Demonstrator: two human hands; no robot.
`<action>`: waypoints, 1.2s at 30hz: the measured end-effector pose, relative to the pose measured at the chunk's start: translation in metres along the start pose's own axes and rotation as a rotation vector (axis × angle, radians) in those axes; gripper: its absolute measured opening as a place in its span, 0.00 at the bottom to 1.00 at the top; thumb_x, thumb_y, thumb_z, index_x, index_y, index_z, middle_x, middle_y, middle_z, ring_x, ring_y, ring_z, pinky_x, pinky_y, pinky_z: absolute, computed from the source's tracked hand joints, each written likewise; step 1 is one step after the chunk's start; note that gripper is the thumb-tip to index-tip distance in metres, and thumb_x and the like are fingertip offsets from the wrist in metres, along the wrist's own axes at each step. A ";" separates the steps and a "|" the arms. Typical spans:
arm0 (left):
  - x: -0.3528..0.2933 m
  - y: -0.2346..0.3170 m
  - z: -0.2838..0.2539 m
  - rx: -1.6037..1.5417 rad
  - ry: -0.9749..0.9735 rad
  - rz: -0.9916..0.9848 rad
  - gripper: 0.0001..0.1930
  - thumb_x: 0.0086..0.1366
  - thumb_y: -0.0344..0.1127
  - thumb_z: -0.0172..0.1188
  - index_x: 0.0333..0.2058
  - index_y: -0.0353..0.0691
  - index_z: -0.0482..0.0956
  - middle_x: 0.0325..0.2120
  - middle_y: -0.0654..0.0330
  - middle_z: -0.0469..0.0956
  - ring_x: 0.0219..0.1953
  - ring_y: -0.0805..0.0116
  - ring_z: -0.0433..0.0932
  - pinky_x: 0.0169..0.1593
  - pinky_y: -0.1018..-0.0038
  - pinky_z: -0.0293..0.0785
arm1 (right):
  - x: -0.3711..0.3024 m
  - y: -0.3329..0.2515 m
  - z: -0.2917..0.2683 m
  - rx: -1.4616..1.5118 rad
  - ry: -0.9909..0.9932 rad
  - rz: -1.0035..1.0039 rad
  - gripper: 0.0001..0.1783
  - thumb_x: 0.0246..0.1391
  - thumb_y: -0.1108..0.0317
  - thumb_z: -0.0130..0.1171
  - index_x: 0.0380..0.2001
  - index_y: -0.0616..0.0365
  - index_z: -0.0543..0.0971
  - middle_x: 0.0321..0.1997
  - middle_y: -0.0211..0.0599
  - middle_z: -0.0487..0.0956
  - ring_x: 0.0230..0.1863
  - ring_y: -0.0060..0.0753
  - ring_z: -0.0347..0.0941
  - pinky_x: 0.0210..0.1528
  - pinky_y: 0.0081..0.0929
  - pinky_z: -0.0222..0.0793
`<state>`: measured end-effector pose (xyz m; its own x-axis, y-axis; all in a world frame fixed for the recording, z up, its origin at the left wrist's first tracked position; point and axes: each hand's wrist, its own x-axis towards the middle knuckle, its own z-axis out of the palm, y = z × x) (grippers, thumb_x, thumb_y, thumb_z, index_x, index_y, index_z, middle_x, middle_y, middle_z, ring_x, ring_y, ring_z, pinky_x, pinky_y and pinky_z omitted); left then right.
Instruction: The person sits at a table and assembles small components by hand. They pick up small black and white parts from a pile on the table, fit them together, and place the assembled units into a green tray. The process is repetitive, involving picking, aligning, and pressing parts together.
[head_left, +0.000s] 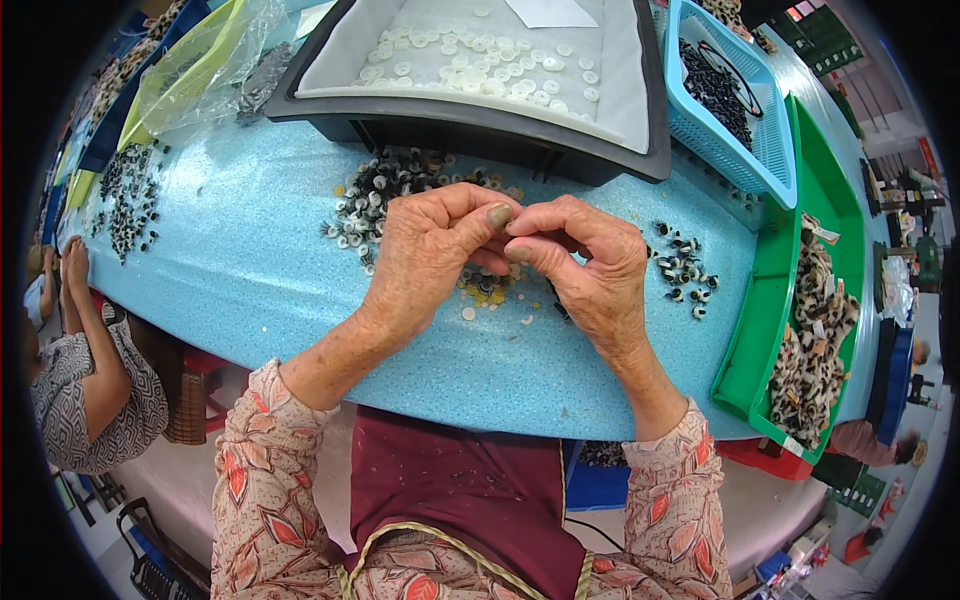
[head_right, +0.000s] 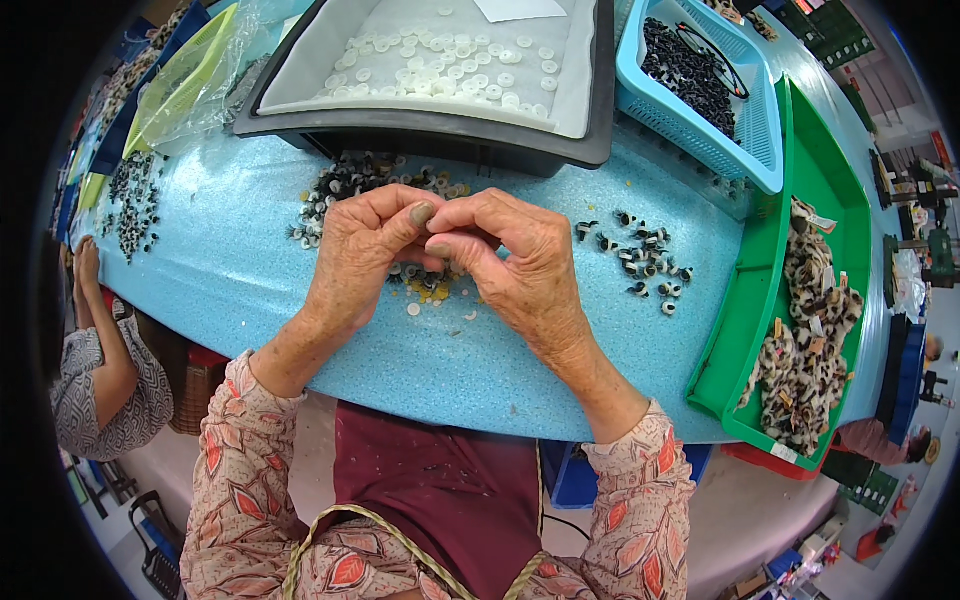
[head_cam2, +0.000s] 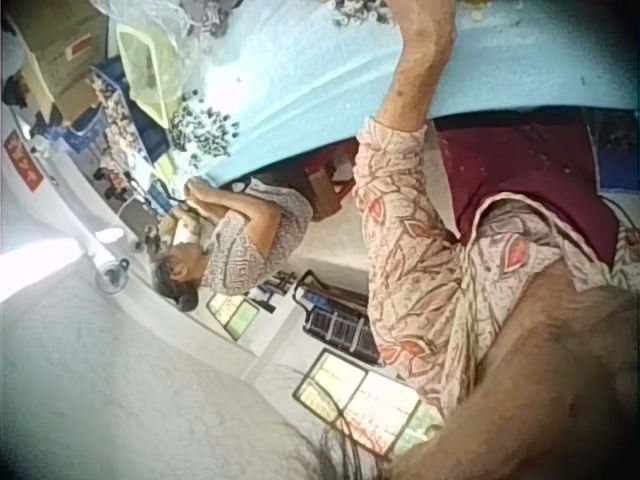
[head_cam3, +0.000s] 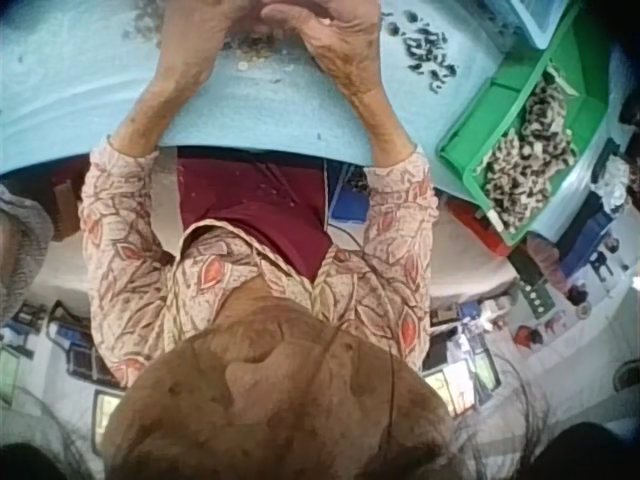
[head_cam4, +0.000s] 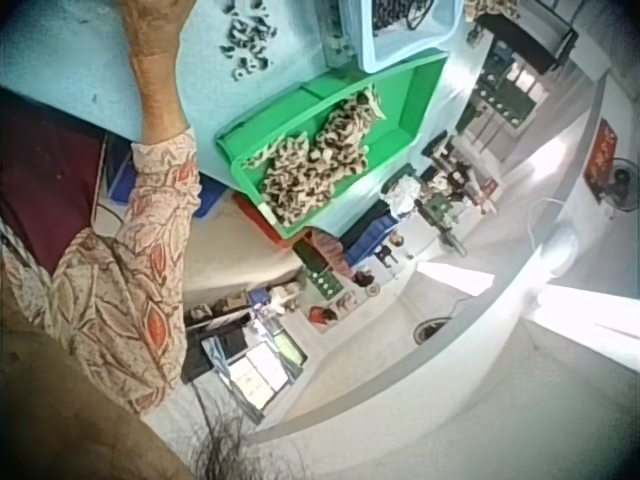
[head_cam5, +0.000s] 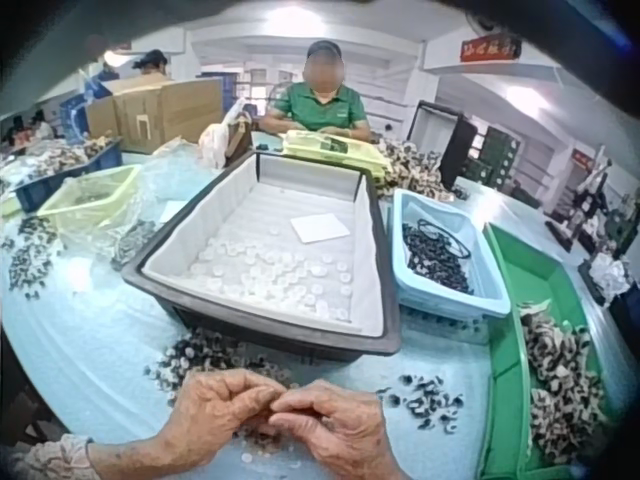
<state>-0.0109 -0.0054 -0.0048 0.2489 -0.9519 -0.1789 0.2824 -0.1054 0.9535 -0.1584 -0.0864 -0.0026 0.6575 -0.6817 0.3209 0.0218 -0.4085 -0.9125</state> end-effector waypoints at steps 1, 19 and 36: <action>0.000 0.000 0.000 0.005 0.000 -0.010 0.11 0.65 0.36 0.56 0.38 0.32 0.79 0.30 0.57 0.81 0.31 0.74 0.80 0.33 0.81 0.78 | 0.000 0.001 0.000 -0.009 0.009 -0.005 0.05 0.44 0.75 0.66 0.28 0.60 0.81 0.28 0.31 0.81 0.29 0.21 0.77 0.31 0.19 0.73; 0.000 -0.001 -0.004 -0.031 -0.016 -0.037 0.10 0.65 0.29 0.53 0.43 0.30 0.77 0.33 0.55 0.81 0.31 0.73 0.80 0.36 0.80 0.79 | 0.004 0.001 -0.007 0.199 -0.058 0.303 0.05 0.50 0.76 0.61 0.32 0.64 0.79 0.26 0.29 0.79 0.25 0.14 0.71 0.26 0.13 0.69; 0.002 -0.006 -0.019 -0.276 -0.147 -0.159 0.07 0.57 0.30 0.64 0.31 0.33 0.79 0.27 0.57 0.80 0.29 0.72 0.78 0.34 0.79 0.75 | 0.005 0.000 0.001 -0.146 -0.050 -0.213 0.11 0.44 0.75 0.65 0.34 0.60 0.79 0.27 0.34 0.80 0.27 0.26 0.77 0.29 0.22 0.73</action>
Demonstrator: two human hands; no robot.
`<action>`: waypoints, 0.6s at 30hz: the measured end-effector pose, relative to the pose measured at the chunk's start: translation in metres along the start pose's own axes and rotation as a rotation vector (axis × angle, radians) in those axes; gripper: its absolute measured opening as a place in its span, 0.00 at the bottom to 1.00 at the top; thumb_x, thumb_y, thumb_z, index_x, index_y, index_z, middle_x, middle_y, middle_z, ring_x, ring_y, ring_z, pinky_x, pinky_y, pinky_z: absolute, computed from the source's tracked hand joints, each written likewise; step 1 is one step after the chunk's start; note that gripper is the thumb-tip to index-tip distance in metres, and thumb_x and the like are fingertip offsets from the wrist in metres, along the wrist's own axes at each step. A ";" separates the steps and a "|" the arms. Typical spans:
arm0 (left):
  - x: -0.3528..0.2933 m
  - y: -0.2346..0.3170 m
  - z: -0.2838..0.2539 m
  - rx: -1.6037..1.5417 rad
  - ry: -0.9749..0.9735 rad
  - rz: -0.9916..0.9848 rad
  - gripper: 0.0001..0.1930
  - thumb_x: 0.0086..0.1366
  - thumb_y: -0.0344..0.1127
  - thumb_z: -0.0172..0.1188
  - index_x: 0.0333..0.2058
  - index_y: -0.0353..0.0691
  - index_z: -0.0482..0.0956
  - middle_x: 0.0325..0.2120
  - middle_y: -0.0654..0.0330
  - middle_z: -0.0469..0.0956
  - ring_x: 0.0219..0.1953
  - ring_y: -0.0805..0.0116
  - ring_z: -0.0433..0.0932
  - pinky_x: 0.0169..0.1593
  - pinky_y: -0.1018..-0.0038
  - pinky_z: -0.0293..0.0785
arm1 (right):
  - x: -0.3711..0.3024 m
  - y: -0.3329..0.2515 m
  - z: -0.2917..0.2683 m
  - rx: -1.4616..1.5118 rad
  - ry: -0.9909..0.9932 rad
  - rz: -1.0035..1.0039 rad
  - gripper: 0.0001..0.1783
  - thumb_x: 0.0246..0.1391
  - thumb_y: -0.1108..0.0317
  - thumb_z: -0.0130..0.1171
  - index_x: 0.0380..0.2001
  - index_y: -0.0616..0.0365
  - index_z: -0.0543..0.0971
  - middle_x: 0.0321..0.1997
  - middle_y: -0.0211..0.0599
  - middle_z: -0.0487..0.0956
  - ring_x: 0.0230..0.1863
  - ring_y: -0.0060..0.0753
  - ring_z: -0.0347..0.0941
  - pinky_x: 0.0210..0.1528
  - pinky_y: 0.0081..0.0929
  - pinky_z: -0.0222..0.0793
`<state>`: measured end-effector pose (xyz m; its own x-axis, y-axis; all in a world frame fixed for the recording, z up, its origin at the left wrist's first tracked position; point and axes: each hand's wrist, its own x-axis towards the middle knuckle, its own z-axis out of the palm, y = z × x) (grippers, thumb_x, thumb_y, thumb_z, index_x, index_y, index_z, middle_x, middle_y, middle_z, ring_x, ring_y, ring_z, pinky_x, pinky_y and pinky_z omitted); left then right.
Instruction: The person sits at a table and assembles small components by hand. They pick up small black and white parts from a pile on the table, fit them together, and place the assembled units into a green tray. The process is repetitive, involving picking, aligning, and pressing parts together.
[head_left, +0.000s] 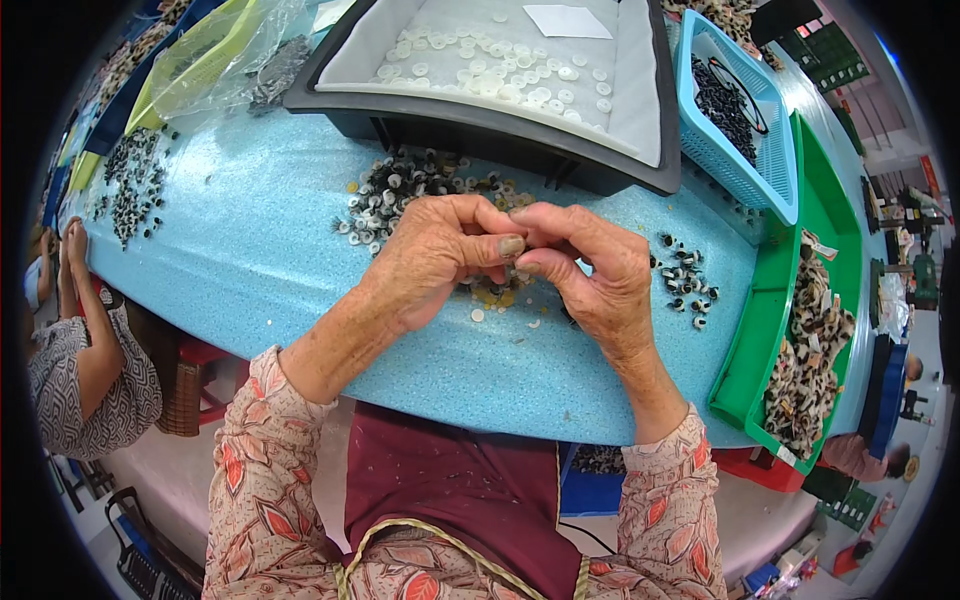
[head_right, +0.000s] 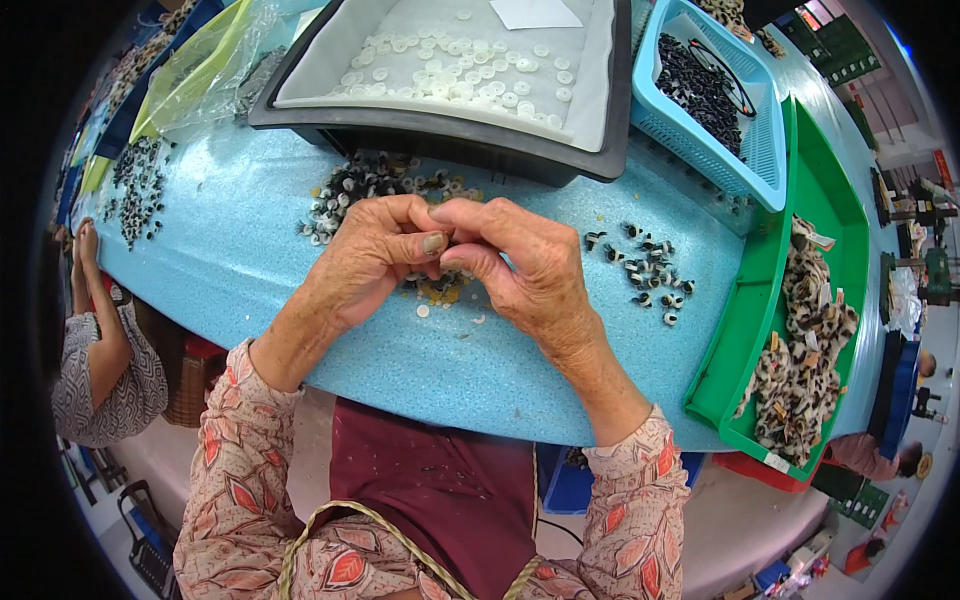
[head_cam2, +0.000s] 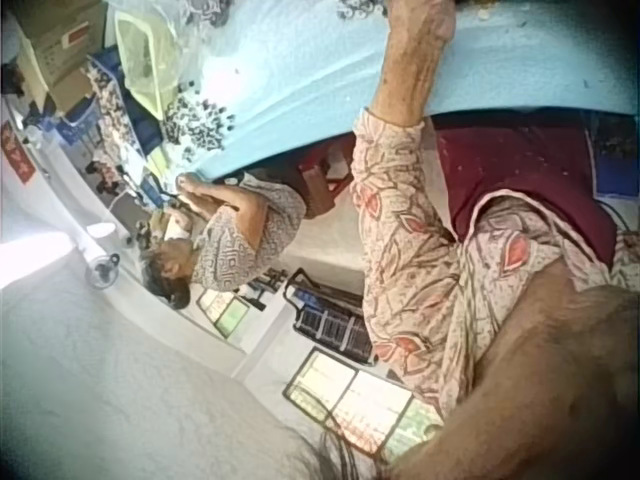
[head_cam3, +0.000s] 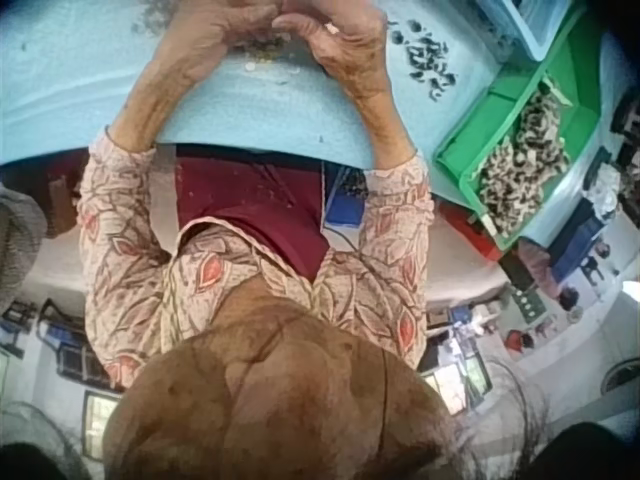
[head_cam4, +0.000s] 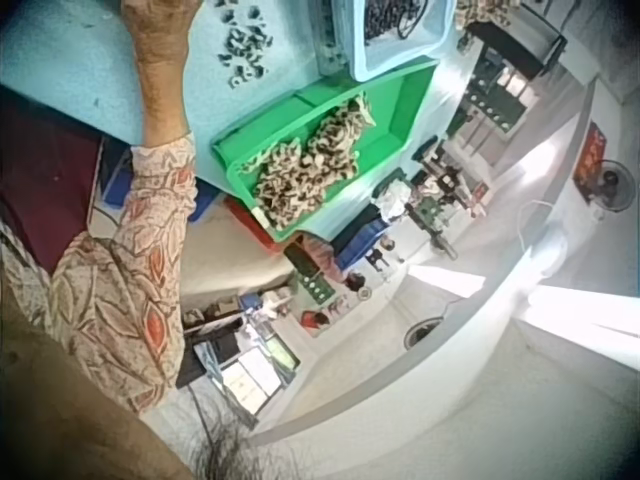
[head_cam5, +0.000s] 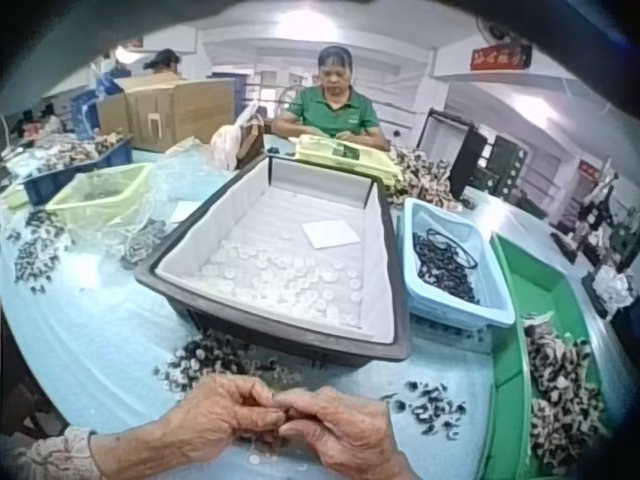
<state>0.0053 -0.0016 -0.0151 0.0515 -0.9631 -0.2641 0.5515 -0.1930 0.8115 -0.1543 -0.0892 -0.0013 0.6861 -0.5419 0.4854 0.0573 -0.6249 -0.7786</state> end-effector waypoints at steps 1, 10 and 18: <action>0.001 0.000 -0.002 -0.014 -0.027 -0.024 0.07 0.56 0.30 0.65 0.31 0.33 0.79 0.27 0.57 0.80 0.28 0.72 0.77 0.34 0.79 0.75 | 0.002 -0.002 -0.002 -0.061 -0.027 -0.070 0.12 0.43 0.75 0.66 0.34 0.59 0.80 0.27 0.35 0.80 0.27 0.27 0.78 0.30 0.23 0.74; -0.001 0.007 0.001 0.105 -0.067 -0.061 0.08 0.53 0.31 0.68 0.28 0.34 0.78 0.25 0.60 0.78 0.26 0.73 0.77 0.32 0.77 0.76 | -0.004 -0.005 -0.011 0.049 -0.117 0.123 0.09 0.41 0.75 0.66 0.30 0.61 0.81 0.26 0.36 0.80 0.26 0.29 0.77 0.29 0.23 0.72; -0.008 -0.003 -0.002 -0.002 -0.078 -0.025 0.10 0.60 0.34 0.62 0.34 0.33 0.80 0.31 0.58 0.80 0.34 0.71 0.78 0.38 0.77 0.75 | -0.005 -0.004 -0.006 -0.076 0.011 -0.133 0.12 0.38 0.76 0.68 0.31 0.58 0.80 0.25 0.32 0.76 0.29 0.29 0.76 0.29 0.23 0.73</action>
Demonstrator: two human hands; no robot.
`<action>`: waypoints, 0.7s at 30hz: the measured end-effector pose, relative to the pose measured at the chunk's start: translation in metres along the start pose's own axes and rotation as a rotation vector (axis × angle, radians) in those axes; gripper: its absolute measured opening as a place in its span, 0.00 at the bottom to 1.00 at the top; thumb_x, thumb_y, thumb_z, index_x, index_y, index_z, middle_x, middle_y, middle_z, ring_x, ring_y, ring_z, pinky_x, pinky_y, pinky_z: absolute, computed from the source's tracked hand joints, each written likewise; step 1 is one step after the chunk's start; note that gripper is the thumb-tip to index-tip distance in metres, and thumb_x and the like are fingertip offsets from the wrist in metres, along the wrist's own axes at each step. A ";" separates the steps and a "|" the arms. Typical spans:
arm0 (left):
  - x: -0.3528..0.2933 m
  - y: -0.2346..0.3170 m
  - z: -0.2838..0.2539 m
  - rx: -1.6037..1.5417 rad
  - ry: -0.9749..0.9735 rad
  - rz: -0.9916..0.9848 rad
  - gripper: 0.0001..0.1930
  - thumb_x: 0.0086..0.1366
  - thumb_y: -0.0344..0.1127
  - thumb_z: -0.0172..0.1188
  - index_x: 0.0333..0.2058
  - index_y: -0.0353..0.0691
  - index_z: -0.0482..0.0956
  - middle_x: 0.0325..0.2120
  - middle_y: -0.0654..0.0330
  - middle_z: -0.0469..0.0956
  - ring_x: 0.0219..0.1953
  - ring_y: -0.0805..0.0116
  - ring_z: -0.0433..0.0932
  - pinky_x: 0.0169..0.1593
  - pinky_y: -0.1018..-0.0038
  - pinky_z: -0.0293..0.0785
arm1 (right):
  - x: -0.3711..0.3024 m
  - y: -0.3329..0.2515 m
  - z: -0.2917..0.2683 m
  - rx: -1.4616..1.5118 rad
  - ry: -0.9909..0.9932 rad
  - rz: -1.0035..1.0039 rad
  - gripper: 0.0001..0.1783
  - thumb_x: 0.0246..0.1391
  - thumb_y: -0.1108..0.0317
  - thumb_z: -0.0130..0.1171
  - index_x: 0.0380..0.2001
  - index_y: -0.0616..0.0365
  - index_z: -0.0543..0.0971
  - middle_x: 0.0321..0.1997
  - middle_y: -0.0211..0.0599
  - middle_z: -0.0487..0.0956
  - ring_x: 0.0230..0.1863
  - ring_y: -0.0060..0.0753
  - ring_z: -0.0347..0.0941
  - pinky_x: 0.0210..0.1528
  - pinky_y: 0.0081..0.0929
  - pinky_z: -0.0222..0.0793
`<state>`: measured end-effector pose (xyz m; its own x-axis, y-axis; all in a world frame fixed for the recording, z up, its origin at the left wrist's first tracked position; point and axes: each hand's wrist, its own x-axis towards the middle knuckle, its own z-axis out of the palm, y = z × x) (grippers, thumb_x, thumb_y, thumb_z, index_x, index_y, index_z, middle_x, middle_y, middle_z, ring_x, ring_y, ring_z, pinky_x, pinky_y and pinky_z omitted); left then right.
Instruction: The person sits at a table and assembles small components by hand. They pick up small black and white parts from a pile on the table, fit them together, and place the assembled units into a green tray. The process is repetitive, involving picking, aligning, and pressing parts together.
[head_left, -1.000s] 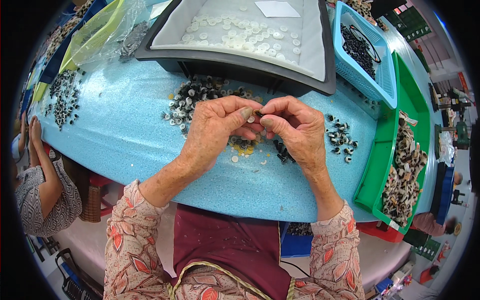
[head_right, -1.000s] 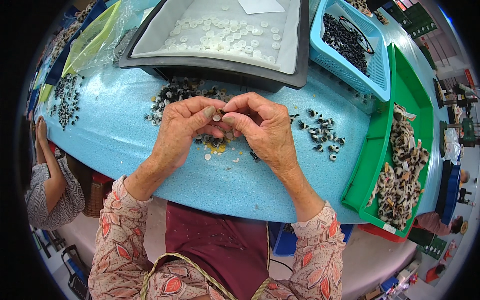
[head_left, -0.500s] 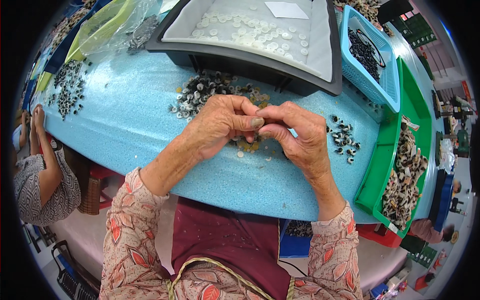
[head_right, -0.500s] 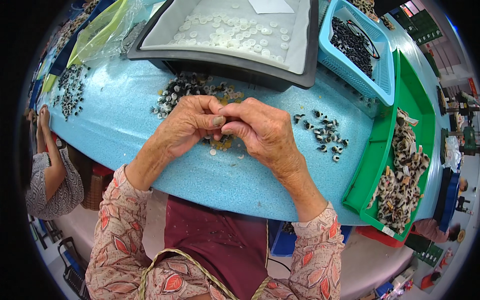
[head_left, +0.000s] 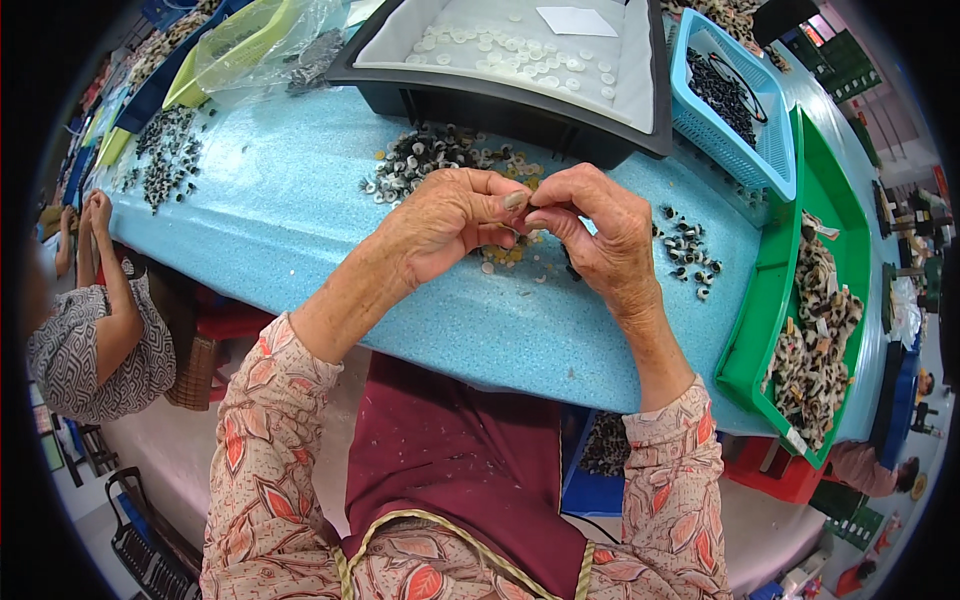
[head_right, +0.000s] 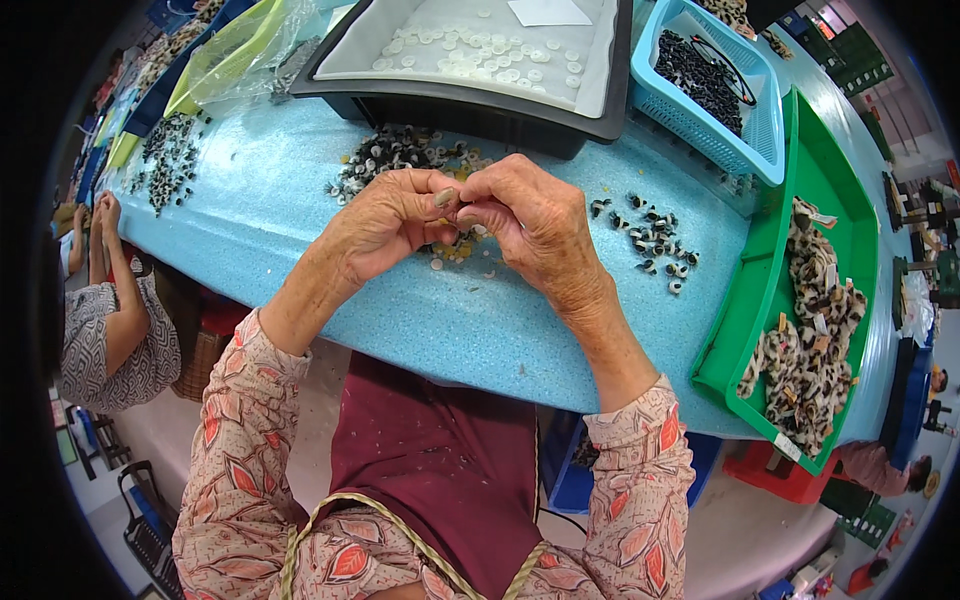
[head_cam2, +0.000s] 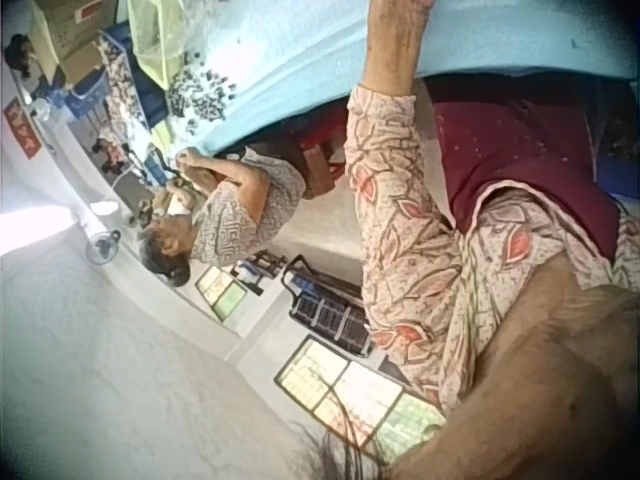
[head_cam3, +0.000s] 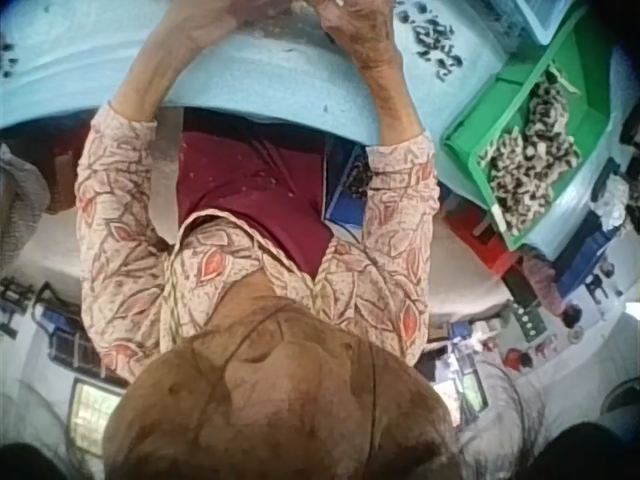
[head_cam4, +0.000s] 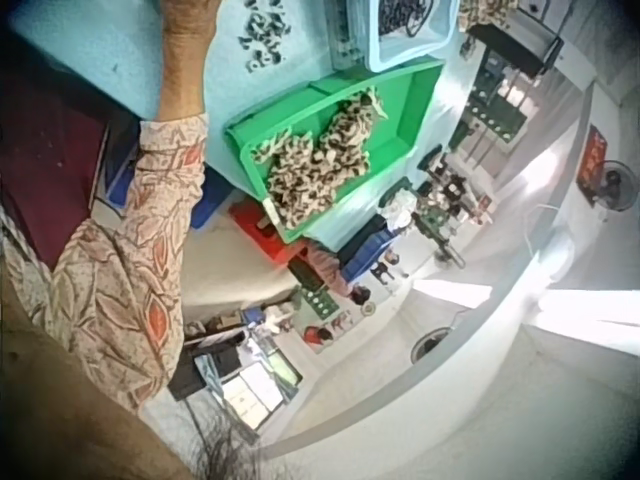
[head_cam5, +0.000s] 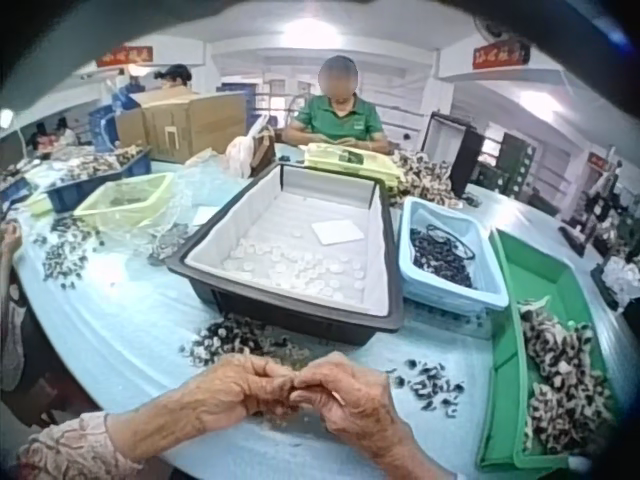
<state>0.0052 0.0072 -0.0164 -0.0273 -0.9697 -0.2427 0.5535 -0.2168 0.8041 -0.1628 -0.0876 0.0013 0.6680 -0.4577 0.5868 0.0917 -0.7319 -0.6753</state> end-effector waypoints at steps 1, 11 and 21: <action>-0.002 0.001 0.000 0.012 -0.009 0.004 0.10 0.60 0.35 0.62 0.34 0.33 0.80 0.30 0.58 0.80 0.34 0.71 0.78 0.38 0.76 0.75 | 0.000 -0.002 0.000 0.009 -0.006 0.027 0.12 0.39 0.76 0.68 0.31 0.58 0.80 0.26 0.33 0.76 0.29 0.29 0.77 0.29 0.23 0.73; -0.021 0.021 0.020 0.349 0.101 0.059 0.08 0.59 0.36 0.63 0.31 0.36 0.81 0.30 0.61 0.80 0.31 0.73 0.77 0.34 0.76 0.74 | -0.002 -0.011 -0.006 0.194 -0.077 0.131 0.08 0.42 0.75 0.66 0.29 0.60 0.80 0.29 0.31 0.79 0.31 0.24 0.76 0.31 0.21 0.72; -0.017 0.013 0.023 1.473 0.168 0.569 0.09 0.46 0.25 0.67 0.29 0.42 0.82 0.27 0.64 0.78 0.34 0.67 0.72 0.41 0.69 0.68 | -0.001 -0.006 -0.020 0.344 0.018 0.408 0.05 0.49 0.72 0.63 0.30 0.61 0.80 0.24 0.33 0.80 0.26 0.20 0.77 0.29 0.18 0.76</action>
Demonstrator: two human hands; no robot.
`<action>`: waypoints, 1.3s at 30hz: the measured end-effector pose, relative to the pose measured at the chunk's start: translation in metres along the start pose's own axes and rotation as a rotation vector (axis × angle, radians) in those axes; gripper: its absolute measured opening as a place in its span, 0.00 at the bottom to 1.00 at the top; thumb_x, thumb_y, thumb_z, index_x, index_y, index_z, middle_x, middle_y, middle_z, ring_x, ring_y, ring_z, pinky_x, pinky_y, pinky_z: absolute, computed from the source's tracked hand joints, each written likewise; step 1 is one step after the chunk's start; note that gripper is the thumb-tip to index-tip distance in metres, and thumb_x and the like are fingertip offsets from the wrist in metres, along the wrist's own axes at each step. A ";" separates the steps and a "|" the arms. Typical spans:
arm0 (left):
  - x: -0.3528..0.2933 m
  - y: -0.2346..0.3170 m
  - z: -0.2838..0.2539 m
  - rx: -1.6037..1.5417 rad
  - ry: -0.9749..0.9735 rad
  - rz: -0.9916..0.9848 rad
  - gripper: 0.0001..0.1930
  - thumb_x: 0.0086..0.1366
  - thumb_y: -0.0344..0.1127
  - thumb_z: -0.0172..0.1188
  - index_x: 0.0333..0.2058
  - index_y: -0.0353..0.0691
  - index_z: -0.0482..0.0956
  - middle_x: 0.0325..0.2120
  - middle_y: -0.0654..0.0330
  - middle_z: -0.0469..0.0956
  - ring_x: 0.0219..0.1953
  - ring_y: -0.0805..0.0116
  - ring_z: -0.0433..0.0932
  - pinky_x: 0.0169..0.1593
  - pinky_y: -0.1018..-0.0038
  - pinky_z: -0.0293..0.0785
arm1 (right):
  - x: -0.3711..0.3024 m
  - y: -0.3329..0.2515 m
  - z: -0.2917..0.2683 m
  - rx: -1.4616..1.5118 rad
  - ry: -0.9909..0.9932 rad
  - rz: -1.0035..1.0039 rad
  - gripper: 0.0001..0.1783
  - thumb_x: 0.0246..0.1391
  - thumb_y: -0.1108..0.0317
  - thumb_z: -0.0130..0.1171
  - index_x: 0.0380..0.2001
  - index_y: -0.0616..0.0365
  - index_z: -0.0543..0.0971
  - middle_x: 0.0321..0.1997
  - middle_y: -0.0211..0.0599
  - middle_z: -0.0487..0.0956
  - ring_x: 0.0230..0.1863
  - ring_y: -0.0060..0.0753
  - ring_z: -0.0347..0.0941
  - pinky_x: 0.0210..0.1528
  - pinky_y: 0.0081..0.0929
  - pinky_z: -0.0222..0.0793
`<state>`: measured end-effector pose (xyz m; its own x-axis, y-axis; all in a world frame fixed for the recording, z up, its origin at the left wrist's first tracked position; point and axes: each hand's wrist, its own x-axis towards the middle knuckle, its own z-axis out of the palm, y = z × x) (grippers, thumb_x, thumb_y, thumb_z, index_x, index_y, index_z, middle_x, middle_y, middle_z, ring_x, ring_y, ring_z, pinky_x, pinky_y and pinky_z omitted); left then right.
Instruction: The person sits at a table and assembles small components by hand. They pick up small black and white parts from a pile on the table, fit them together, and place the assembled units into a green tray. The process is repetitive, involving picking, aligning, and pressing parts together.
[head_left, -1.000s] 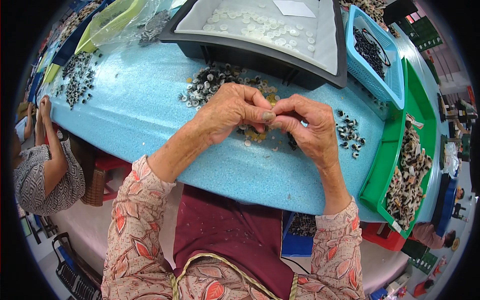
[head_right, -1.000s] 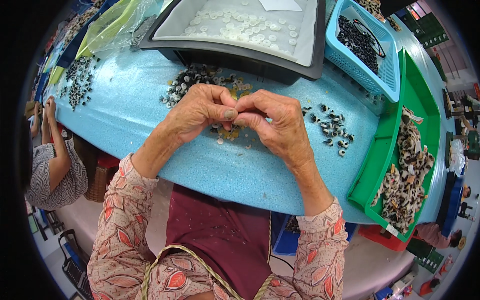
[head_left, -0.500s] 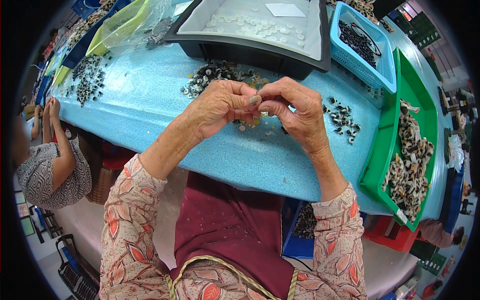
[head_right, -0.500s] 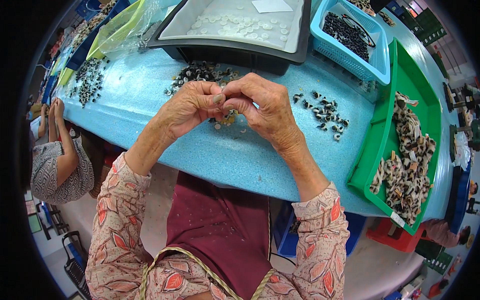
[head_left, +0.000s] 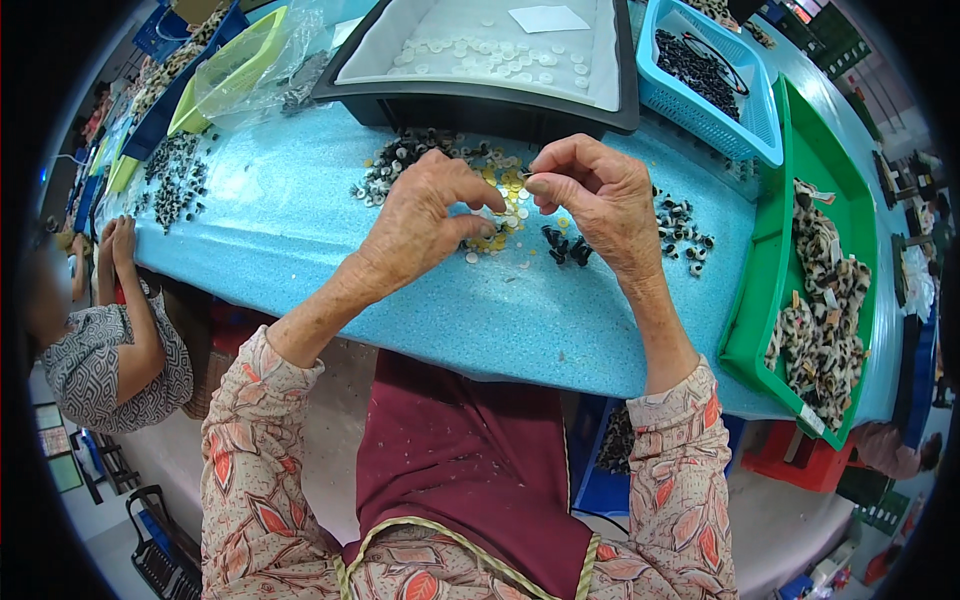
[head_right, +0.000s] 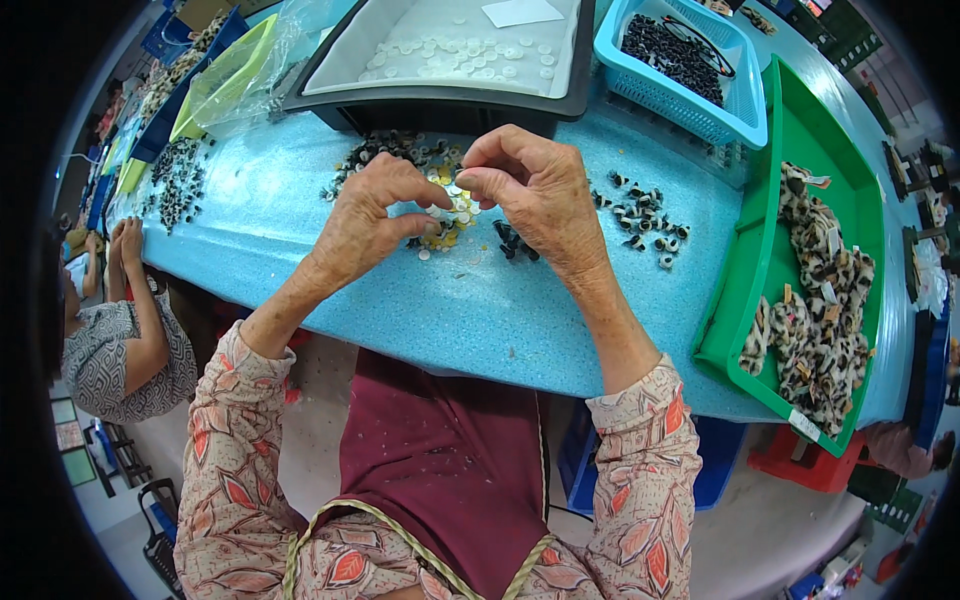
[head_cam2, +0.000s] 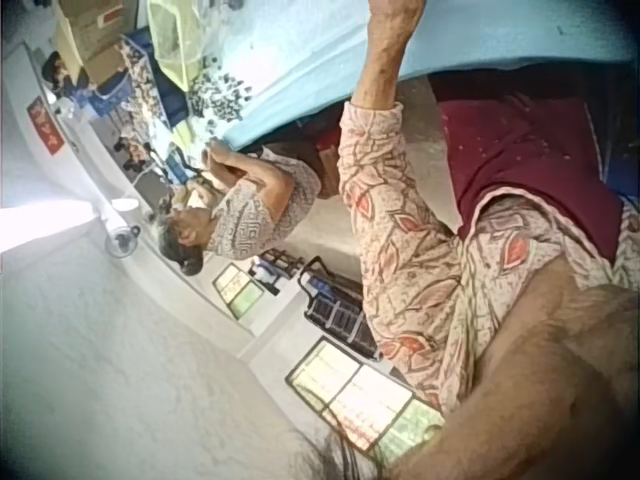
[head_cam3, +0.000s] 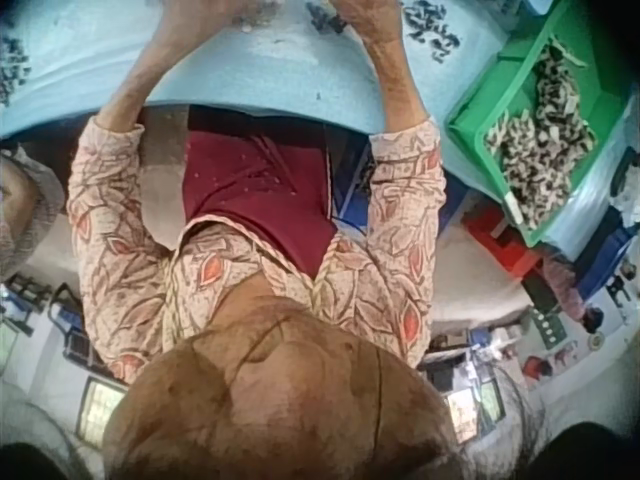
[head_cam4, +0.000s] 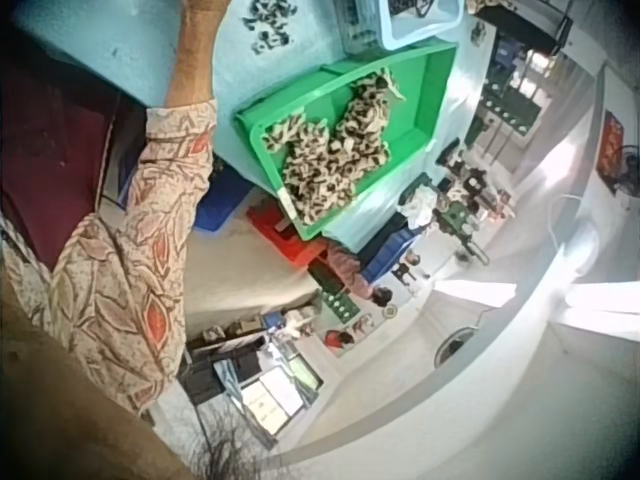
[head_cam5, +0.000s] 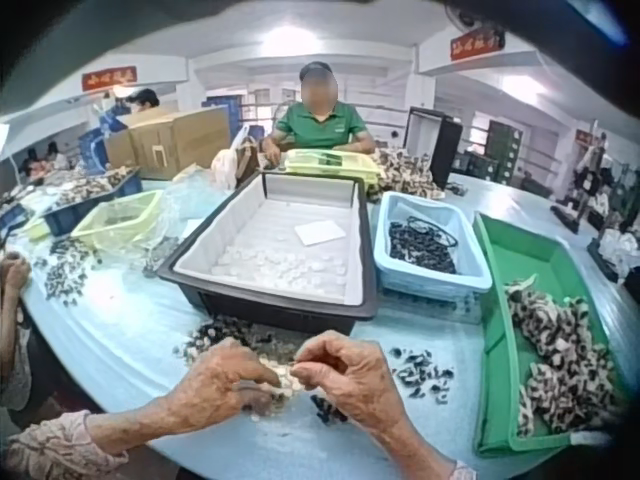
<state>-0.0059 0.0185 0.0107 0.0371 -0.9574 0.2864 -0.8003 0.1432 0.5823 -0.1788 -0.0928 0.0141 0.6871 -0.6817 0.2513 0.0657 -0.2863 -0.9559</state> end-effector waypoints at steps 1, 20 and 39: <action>0.001 0.001 0.002 0.033 -0.035 0.012 0.08 0.46 0.25 0.67 0.28 0.42 0.82 0.27 0.64 0.78 0.34 0.66 0.72 0.40 0.68 0.68 | 0.000 0.000 -0.001 -0.008 -0.003 0.016 0.05 0.49 0.72 0.63 0.30 0.61 0.80 0.25 0.33 0.80 0.27 0.20 0.77 0.29 0.18 0.76; 0.017 0.004 0.004 -0.797 0.037 -0.499 0.07 0.60 0.30 0.59 0.35 0.35 0.82 0.27 0.65 0.79 0.29 0.79 0.71 0.35 0.80 0.67 | 0.004 0.012 0.001 0.221 -0.039 0.164 0.07 0.48 0.77 0.63 0.32 0.64 0.78 0.25 0.33 0.79 0.26 0.19 0.76 0.28 0.17 0.74; 0.018 -0.018 0.014 -0.936 -0.006 -0.382 0.08 0.54 0.31 0.66 0.32 0.35 0.81 0.25 0.65 0.79 0.28 0.80 0.73 0.35 0.82 0.69 | 0.005 0.013 0.005 -0.100 -0.137 -0.054 0.09 0.50 0.76 0.61 0.36 0.61 0.81 0.31 0.29 0.79 0.27 0.17 0.73 0.29 0.16 0.71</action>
<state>0.0007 -0.0047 -0.0059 0.1879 -0.9811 -0.0464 0.0557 -0.0365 0.9978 -0.1713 -0.0967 0.0018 0.7774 -0.5669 0.2723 0.0377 -0.3902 -0.9200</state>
